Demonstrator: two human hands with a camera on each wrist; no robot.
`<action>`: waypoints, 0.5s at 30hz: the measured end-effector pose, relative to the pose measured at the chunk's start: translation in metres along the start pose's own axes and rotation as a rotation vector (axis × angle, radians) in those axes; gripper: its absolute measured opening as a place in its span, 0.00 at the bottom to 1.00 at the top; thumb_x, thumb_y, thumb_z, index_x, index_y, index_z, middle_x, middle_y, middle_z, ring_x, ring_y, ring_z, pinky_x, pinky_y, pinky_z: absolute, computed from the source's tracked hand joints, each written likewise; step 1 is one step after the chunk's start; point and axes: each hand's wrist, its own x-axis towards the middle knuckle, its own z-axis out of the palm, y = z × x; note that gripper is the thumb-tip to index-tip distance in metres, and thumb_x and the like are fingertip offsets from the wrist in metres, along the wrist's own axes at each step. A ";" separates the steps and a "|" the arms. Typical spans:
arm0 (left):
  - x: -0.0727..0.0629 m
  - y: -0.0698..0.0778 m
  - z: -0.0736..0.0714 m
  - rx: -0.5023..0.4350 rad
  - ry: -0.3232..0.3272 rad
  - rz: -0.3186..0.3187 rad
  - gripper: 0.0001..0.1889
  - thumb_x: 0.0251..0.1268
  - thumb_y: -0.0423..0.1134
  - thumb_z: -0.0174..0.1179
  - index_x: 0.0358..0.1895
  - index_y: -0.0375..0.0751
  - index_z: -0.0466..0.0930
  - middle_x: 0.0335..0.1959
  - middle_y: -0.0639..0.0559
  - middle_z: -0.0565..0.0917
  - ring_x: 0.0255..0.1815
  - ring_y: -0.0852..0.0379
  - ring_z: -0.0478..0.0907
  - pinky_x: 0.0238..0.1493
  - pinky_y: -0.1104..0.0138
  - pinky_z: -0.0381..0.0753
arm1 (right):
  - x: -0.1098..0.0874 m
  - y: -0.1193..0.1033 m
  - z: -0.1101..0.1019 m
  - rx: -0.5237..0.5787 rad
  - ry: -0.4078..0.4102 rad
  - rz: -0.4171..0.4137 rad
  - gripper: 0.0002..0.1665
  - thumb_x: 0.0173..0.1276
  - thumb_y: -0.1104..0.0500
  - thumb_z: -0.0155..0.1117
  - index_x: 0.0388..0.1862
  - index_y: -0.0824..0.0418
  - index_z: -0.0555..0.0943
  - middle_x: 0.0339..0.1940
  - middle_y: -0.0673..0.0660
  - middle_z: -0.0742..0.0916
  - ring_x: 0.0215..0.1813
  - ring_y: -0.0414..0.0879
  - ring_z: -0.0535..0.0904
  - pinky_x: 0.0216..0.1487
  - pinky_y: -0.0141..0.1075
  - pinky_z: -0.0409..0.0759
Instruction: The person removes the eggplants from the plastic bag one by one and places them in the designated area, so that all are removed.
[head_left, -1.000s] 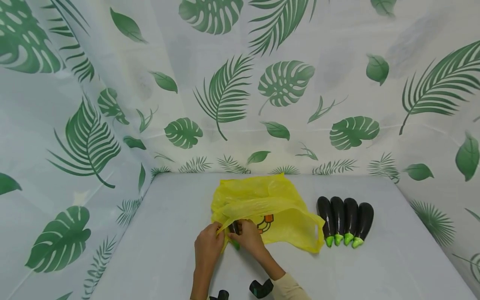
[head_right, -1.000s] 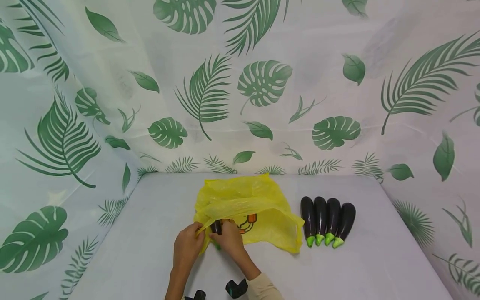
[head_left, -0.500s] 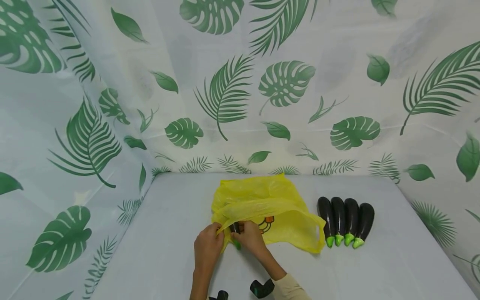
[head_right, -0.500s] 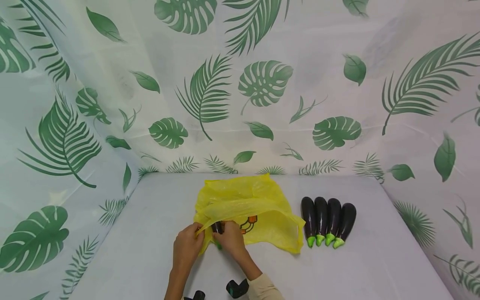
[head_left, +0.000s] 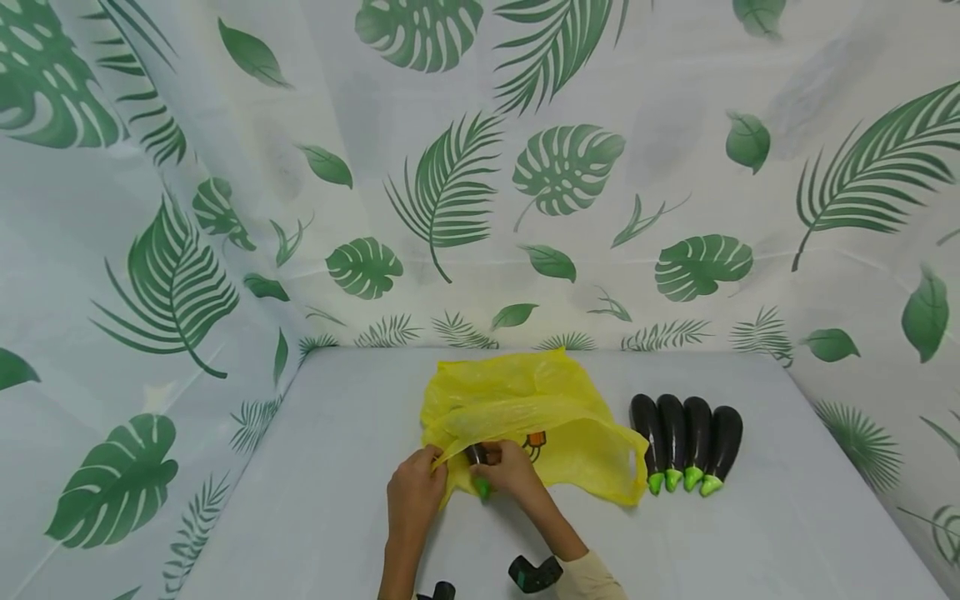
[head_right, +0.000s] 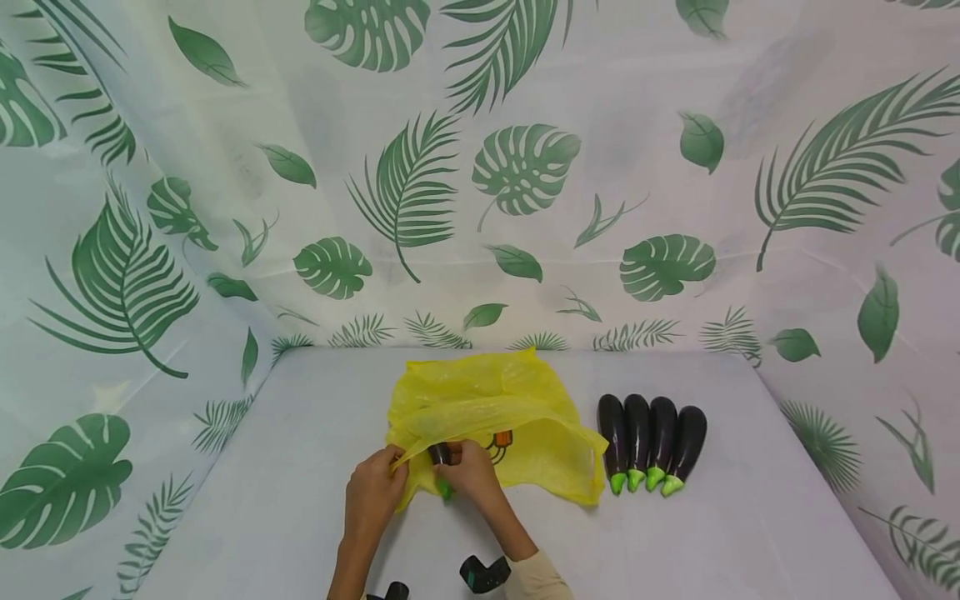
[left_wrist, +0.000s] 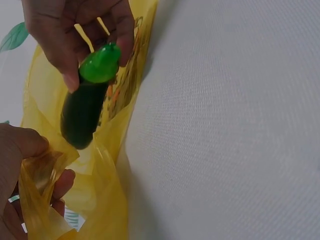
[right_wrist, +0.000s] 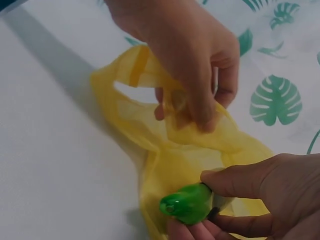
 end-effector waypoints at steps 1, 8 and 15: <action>0.000 0.000 0.000 -0.001 0.002 0.002 0.05 0.53 0.33 0.65 0.35 0.42 0.85 0.29 0.51 0.87 0.27 0.53 0.83 0.26 0.62 0.79 | -0.002 0.000 -0.002 0.002 -0.001 0.003 0.30 0.57 0.61 0.73 0.54 0.78 0.77 0.41 0.67 0.86 0.43 0.53 0.82 0.37 0.40 0.80; 0.001 -0.001 -0.001 -0.002 0.009 0.020 0.05 0.53 0.32 0.64 0.34 0.41 0.85 0.28 0.51 0.86 0.25 0.55 0.82 0.25 0.64 0.78 | -0.016 0.002 -0.015 0.045 -0.021 0.064 0.29 0.57 0.62 0.73 0.54 0.78 0.77 0.38 0.62 0.85 0.39 0.47 0.79 0.35 0.37 0.78; -0.001 0.000 -0.001 -0.006 -0.005 -0.010 0.06 0.54 0.33 0.65 0.36 0.41 0.85 0.29 0.50 0.87 0.26 0.54 0.83 0.26 0.64 0.78 | -0.033 0.005 -0.029 0.084 -0.065 0.088 0.28 0.56 0.64 0.73 0.54 0.77 0.77 0.36 0.60 0.83 0.37 0.46 0.77 0.32 0.35 0.77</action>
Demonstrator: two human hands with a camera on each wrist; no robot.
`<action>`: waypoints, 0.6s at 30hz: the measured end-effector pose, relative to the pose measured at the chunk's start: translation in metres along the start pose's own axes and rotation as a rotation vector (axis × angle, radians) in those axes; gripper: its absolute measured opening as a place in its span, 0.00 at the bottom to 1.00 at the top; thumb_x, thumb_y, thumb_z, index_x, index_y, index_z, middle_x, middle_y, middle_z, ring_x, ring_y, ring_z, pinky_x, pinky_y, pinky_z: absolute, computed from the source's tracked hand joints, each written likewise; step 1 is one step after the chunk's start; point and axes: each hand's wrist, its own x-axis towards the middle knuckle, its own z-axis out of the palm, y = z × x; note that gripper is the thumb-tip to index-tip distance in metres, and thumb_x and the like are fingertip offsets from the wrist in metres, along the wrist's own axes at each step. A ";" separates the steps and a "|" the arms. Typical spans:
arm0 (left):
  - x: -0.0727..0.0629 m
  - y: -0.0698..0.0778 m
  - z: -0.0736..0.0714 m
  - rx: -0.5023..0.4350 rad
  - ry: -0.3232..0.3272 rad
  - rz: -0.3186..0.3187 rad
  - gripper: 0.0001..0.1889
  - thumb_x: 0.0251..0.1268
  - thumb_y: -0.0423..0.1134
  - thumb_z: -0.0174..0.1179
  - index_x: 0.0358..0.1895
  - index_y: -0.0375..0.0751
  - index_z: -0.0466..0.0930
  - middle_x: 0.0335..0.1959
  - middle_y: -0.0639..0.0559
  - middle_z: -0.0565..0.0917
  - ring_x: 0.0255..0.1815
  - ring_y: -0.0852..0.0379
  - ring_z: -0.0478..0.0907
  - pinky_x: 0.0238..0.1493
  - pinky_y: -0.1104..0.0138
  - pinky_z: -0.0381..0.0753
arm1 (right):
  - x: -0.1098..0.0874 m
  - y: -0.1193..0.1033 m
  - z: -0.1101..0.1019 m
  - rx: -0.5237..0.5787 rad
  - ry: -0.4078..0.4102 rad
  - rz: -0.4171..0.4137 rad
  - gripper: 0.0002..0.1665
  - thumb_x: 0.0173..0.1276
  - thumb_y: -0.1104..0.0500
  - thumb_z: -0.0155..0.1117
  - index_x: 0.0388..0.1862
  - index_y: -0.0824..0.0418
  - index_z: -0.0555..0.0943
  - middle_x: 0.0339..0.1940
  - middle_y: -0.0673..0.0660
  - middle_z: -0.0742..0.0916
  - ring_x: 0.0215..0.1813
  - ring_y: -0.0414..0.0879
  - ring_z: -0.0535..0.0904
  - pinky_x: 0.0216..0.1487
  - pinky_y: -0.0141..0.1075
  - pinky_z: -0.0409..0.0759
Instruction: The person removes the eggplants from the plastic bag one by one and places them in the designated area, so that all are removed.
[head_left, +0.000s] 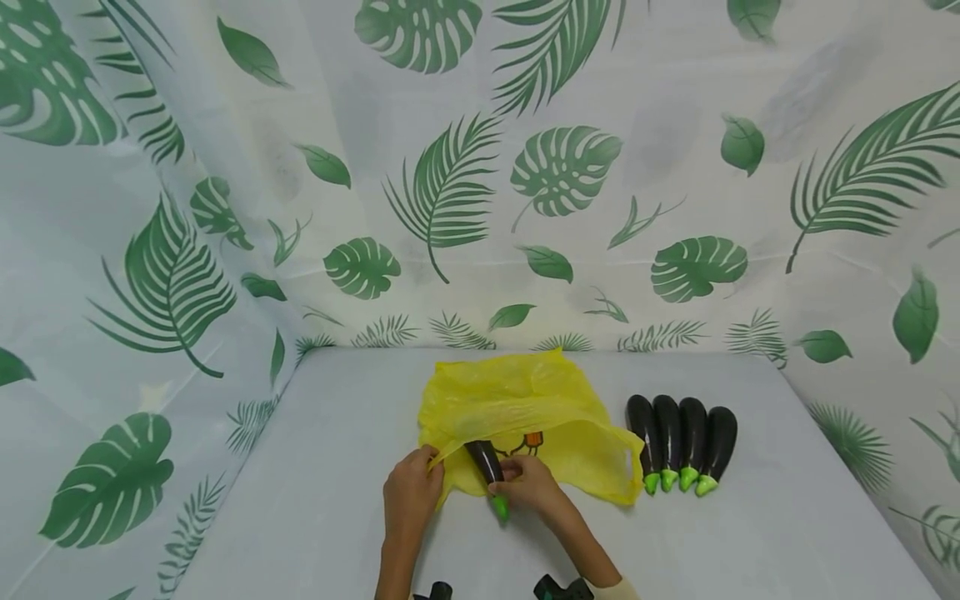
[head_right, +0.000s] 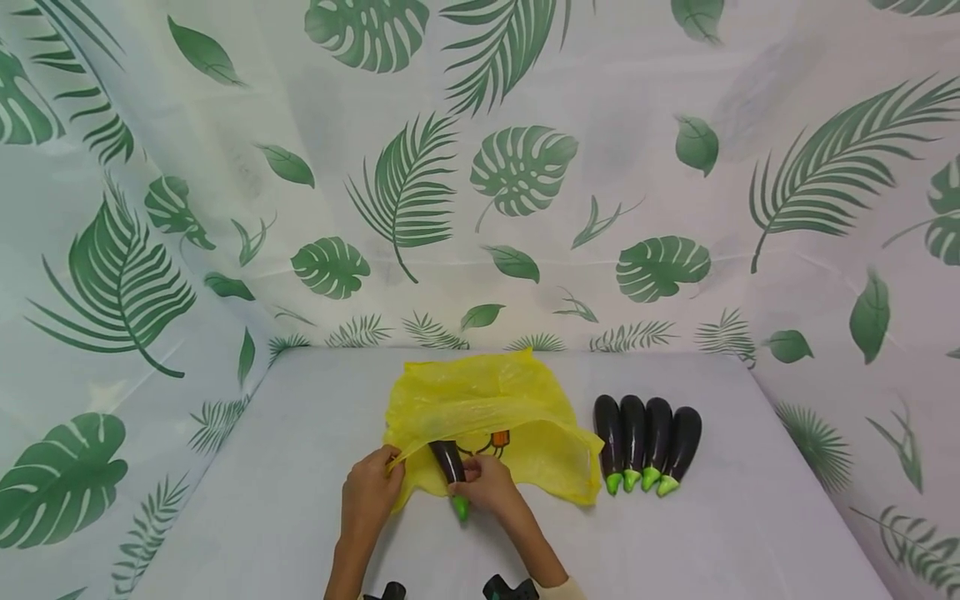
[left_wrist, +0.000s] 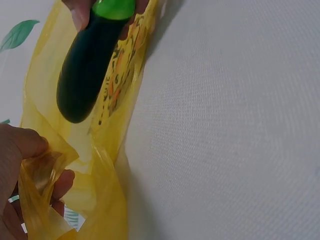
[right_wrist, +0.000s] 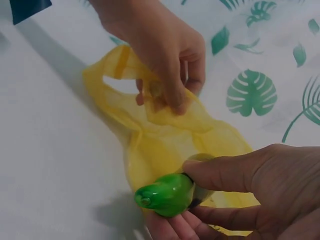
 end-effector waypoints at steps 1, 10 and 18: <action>0.000 0.000 0.000 0.000 -0.001 -0.001 0.06 0.54 0.33 0.65 0.36 0.41 0.85 0.29 0.50 0.87 0.27 0.54 0.83 0.26 0.64 0.79 | -0.002 0.001 -0.001 0.014 -0.010 0.007 0.28 0.56 0.64 0.72 0.54 0.77 0.77 0.37 0.60 0.83 0.37 0.46 0.77 0.32 0.35 0.78; 0.001 0.001 0.000 -0.006 0.014 0.006 0.05 0.55 0.33 0.65 0.36 0.40 0.85 0.30 0.49 0.87 0.28 0.54 0.83 0.29 0.62 0.81 | -0.015 0.009 -0.015 0.076 -0.119 0.014 0.28 0.55 0.67 0.72 0.54 0.75 0.77 0.37 0.60 0.83 0.37 0.45 0.76 0.32 0.36 0.79; -0.001 0.001 -0.002 -0.008 0.000 -0.008 0.06 0.54 0.33 0.67 0.36 0.41 0.85 0.31 0.49 0.88 0.30 0.52 0.85 0.31 0.61 0.82 | -0.027 0.012 -0.026 0.088 -0.309 0.060 0.26 0.57 0.66 0.69 0.54 0.74 0.76 0.36 0.57 0.80 0.33 0.44 0.75 0.31 0.36 0.78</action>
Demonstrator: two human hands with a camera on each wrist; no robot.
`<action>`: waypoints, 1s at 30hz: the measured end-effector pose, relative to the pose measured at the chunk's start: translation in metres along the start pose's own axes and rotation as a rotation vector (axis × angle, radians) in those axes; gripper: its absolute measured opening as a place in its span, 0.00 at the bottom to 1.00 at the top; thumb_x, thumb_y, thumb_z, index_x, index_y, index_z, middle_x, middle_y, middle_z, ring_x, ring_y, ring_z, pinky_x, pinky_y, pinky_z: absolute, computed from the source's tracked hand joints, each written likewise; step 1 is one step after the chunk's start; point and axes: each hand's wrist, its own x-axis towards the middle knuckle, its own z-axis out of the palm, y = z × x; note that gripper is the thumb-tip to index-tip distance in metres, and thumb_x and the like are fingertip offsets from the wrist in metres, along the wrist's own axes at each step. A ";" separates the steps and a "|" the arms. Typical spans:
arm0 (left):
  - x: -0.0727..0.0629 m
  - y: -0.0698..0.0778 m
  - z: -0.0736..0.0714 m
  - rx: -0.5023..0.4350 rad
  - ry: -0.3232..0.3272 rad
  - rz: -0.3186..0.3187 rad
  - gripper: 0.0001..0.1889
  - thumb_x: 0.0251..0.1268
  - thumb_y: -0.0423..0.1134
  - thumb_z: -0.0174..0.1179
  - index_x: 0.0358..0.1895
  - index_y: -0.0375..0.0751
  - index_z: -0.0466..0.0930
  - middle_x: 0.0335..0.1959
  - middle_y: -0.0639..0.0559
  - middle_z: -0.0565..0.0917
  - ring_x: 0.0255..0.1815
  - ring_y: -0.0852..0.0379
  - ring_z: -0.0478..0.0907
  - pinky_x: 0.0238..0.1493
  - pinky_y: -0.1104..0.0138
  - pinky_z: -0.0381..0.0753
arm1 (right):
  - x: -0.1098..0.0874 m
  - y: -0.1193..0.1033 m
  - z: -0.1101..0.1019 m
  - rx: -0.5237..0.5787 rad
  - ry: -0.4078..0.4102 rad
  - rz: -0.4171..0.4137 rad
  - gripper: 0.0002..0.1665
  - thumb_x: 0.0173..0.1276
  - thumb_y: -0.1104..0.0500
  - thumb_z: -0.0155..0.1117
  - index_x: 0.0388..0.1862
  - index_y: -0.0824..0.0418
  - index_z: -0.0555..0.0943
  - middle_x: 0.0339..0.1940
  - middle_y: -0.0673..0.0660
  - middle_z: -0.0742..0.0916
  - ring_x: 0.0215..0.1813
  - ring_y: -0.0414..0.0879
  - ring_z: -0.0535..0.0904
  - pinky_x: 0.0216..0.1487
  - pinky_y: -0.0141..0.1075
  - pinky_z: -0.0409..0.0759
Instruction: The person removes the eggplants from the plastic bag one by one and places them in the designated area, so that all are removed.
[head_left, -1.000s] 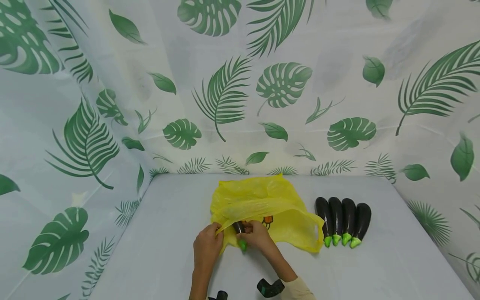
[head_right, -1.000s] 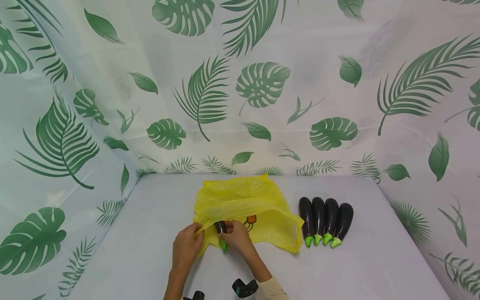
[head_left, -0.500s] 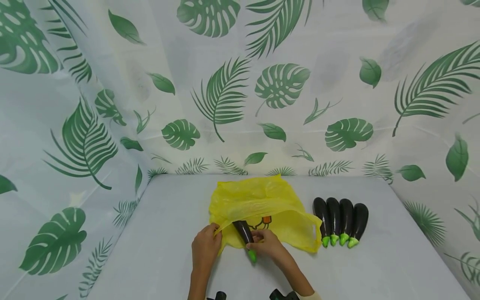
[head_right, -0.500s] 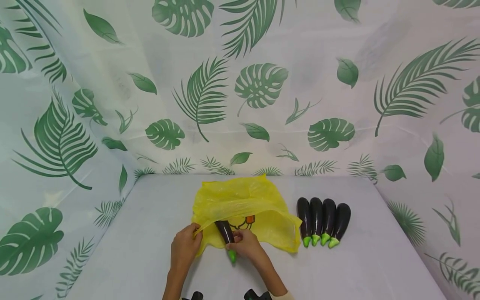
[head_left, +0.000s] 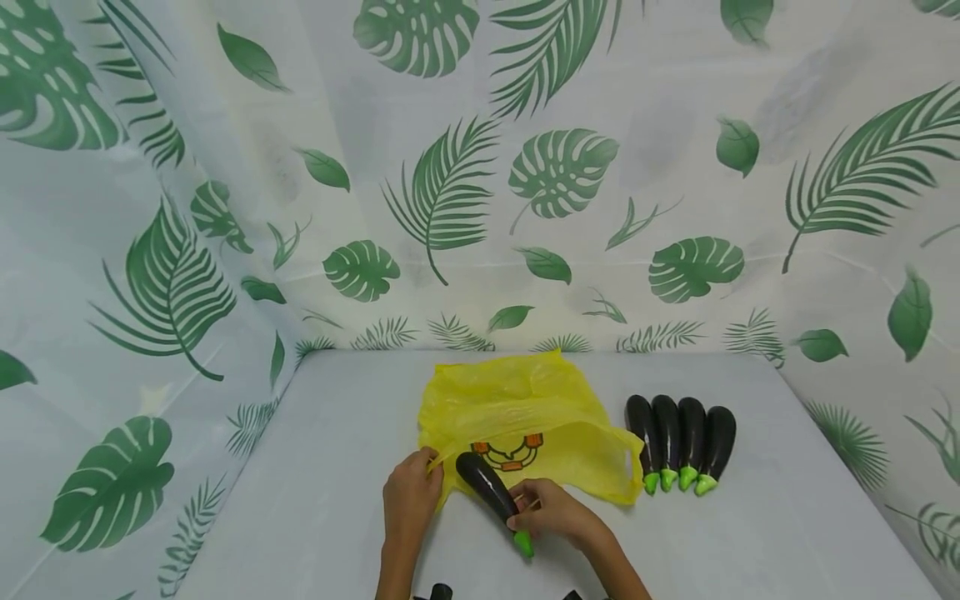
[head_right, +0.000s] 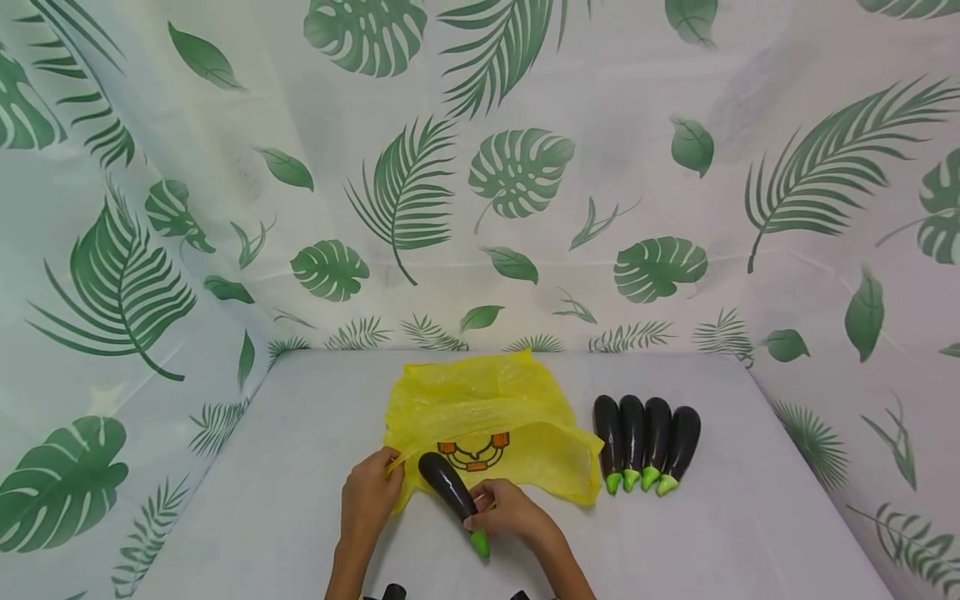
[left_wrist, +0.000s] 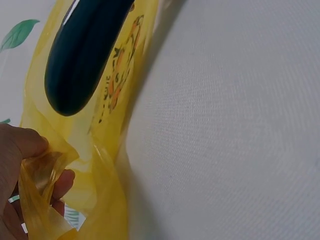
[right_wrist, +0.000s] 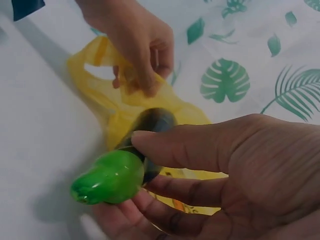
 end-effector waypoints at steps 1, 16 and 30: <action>0.000 0.000 0.000 0.000 -0.003 -0.005 0.06 0.54 0.33 0.67 0.36 0.41 0.85 0.31 0.49 0.88 0.31 0.52 0.85 0.32 0.60 0.83 | -0.001 0.000 -0.001 0.000 -0.015 0.007 0.26 0.57 0.65 0.69 0.54 0.73 0.76 0.36 0.57 0.80 0.34 0.45 0.75 0.31 0.36 0.78; 0.002 0.000 -0.002 0.021 -0.039 -0.053 0.06 0.55 0.34 0.64 0.37 0.41 0.85 0.31 0.49 0.87 0.30 0.54 0.84 0.32 0.61 0.82 | -0.037 -0.016 -0.043 0.005 -0.118 -0.064 0.27 0.65 0.58 0.66 0.60 0.69 0.75 0.45 0.57 0.82 0.43 0.47 0.78 0.42 0.41 0.82; 0.002 0.000 -0.001 0.022 -0.053 -0.062 0.06 0.56 0.34 0.64 0.37 0.40 0.85 0.32 0.49 0.88 0.30 0.55 0.84 0.33 0.62 0.82 | -0.080 -0.015 -0.093 0.070 0.227 -0.115 0.37 0.68 0.55 0.64 0.70 0.70 0.64 0.60 0.66 0.79 0.51 0.45 0.81 0.50 0.34 0.80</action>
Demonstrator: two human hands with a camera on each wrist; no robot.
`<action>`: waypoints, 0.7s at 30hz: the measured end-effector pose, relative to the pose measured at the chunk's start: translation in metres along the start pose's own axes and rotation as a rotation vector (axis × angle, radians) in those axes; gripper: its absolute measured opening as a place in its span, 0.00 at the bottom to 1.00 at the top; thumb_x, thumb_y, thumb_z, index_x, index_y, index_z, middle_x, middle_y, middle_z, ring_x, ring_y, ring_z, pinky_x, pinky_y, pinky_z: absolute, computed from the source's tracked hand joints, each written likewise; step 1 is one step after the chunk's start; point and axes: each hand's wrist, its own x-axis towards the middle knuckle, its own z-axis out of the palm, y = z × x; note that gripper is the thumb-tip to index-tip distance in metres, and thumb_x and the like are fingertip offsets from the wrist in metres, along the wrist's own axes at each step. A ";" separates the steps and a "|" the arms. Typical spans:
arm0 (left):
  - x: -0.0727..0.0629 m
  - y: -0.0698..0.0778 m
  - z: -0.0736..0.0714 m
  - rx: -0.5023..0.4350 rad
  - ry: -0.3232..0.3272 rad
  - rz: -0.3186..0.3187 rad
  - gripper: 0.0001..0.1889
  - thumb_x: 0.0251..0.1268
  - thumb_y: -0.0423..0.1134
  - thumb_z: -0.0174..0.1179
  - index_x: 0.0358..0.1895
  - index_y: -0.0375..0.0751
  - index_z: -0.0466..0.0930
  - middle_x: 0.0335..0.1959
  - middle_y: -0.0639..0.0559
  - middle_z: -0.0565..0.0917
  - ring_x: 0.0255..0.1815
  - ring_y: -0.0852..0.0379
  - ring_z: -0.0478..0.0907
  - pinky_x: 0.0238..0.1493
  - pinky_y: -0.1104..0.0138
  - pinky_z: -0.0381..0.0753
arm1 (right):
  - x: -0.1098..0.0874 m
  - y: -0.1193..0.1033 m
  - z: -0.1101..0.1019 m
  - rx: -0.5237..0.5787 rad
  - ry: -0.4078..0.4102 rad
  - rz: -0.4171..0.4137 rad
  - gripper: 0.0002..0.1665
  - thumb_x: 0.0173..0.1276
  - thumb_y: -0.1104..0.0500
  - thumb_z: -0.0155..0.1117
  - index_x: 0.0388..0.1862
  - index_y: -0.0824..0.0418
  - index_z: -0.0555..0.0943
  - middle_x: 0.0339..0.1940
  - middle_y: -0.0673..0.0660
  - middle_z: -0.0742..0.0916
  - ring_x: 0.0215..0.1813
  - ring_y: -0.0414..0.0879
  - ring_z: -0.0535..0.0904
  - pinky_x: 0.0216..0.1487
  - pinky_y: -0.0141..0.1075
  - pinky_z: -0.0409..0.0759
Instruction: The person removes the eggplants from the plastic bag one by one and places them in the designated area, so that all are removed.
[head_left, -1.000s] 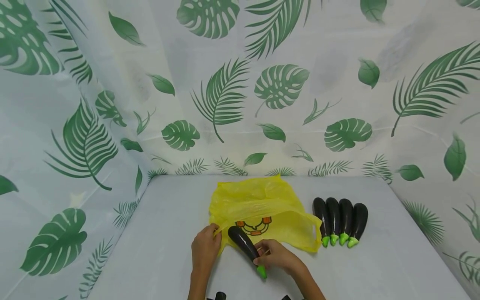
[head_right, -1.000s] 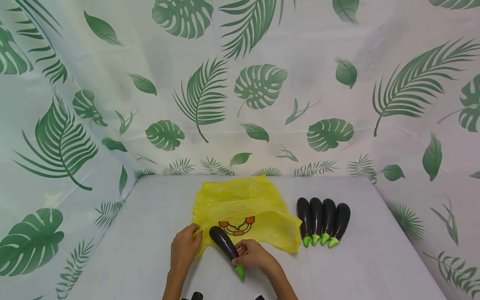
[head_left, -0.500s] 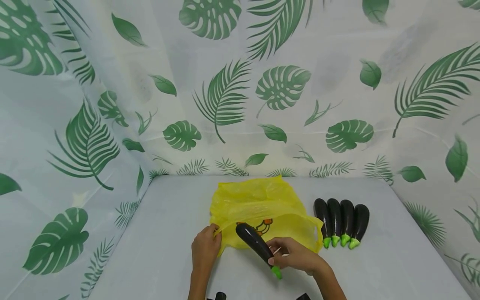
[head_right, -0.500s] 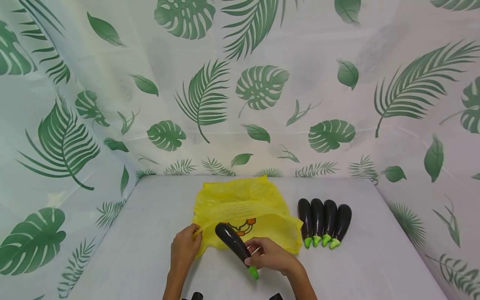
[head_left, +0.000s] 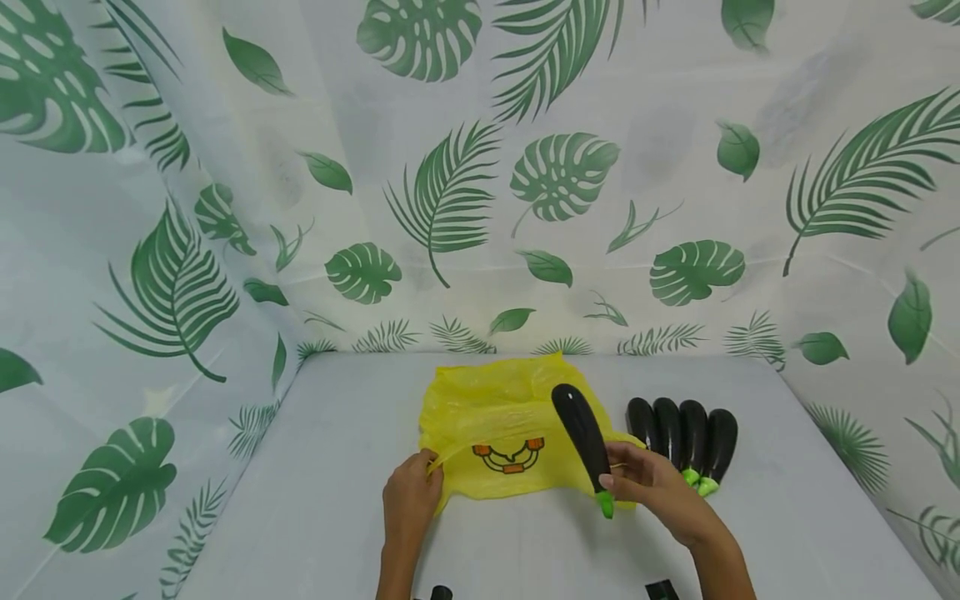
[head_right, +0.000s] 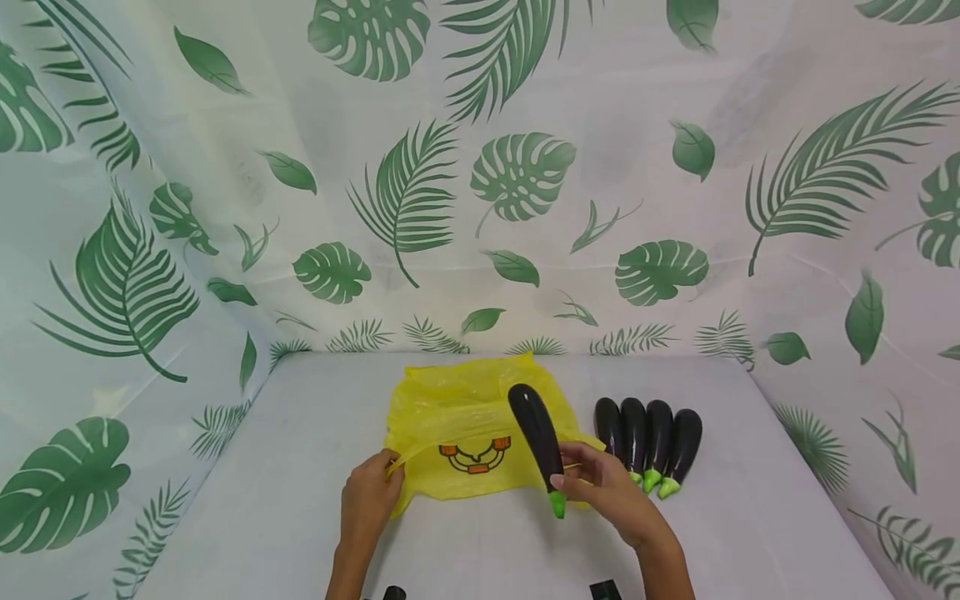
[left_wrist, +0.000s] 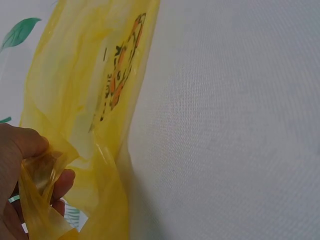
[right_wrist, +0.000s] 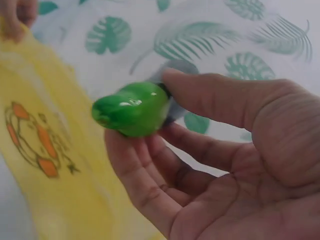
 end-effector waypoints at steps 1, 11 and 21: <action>0.000 0.000 0.000 0.001 -0.001 0.000 0.06 0.56 0.34 0.64 0.37 0.40 0.85 0.32 0.49 0.88 0.30 0.55 0.84 0.33 0.62 0.82 | -0.002 0.001 -0.004 -0.004 0.044 0.010 0.38 0.68 0.54 0.64 0.71 0.69 0.64 0.60 0.66 0.79 0.51 0.44 0.81 0.50 0.33 0.80; -0.001 -0.001 0.000 0.003 0.007 0.011 0.06 0.56 0.33 0.65 0.37 0.40 0.85 0.32 0.49 0.87 0.30 0.55 0.84 0.32 0.63 0.82 | -0.015 0.019 -0.040 -0.045 0.353 0.153 0.47 0.68 0.44 0.62 0.75 0.66 0.56 0.57 0.57 0.75 0.45 0.30 0.76 0.46 0.27 0.80; -0.002 0.000 -0.001 0.011 0.005 -0.006 0.06 0.55 0.33 0.64 0.37 0.40 0.85 0.32 0.49 0.87 0.31 0.54 0.84 0.34 0.61 0.82 | -0.024 0.047 -0.073 0.170 0.641 0.211 0.48 0.65 0.49 0.67 0.76 0.66 0.56 0.46 0.43 0.78 0.36 0.23 0.76 0.38 0.24 0.81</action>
